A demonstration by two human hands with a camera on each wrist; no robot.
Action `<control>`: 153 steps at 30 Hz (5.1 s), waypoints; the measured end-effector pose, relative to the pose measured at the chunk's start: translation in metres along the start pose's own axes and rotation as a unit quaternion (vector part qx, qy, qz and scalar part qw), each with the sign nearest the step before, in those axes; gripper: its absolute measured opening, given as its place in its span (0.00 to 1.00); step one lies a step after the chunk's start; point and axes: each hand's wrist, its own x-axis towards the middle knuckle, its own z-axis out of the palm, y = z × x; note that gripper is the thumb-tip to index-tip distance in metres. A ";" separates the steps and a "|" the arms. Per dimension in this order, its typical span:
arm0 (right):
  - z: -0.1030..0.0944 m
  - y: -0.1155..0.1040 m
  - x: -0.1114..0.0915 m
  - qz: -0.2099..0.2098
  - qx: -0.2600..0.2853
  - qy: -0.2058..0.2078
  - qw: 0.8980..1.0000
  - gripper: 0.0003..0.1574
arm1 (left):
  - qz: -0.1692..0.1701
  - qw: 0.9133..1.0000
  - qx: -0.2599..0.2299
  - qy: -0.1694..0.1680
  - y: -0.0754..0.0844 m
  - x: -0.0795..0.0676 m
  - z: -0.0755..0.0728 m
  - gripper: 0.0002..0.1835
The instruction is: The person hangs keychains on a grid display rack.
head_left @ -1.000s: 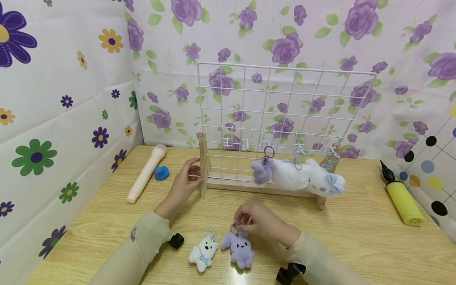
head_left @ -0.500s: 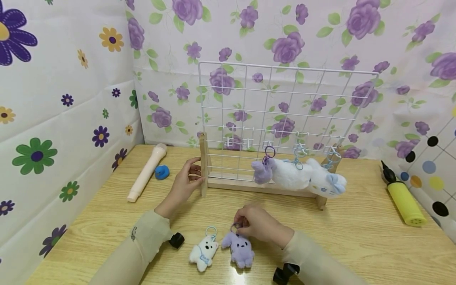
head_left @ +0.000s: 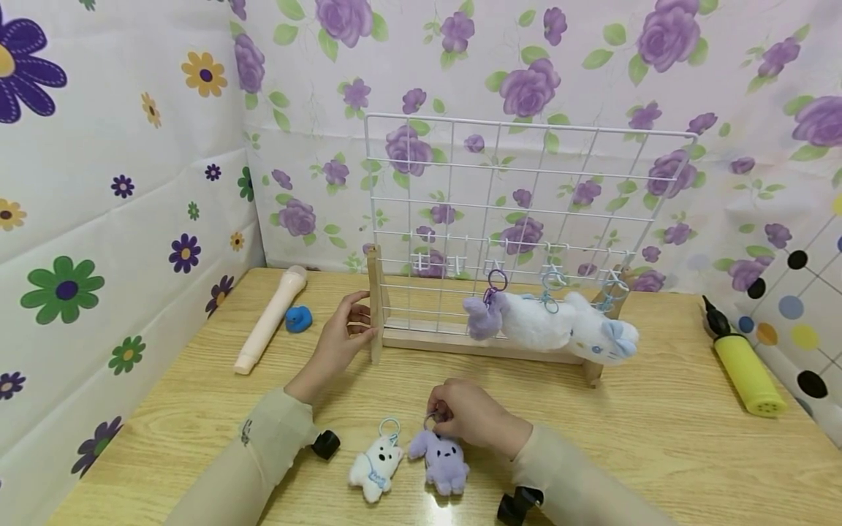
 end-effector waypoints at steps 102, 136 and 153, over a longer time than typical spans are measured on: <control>-0.148 -0.038 0.011 0.010 0.133 0.116 0.984 0.03 | 0.006 1.000 0.009 0.003 0.000 -0.001 0.001 0.34; -0.174 -0.027 0.028 0.078 0.050 0.165 0.982 0.04 | 0.006 1.000 0.012 0.003 -0.001 -0.001 0.001 0.35; -0.173 -0.025 0.037 0.100 0.028 0.149 0.983 0.03 | 0.005 1.000 0.010 0.006 -0.001 -0.001 0.000 0.34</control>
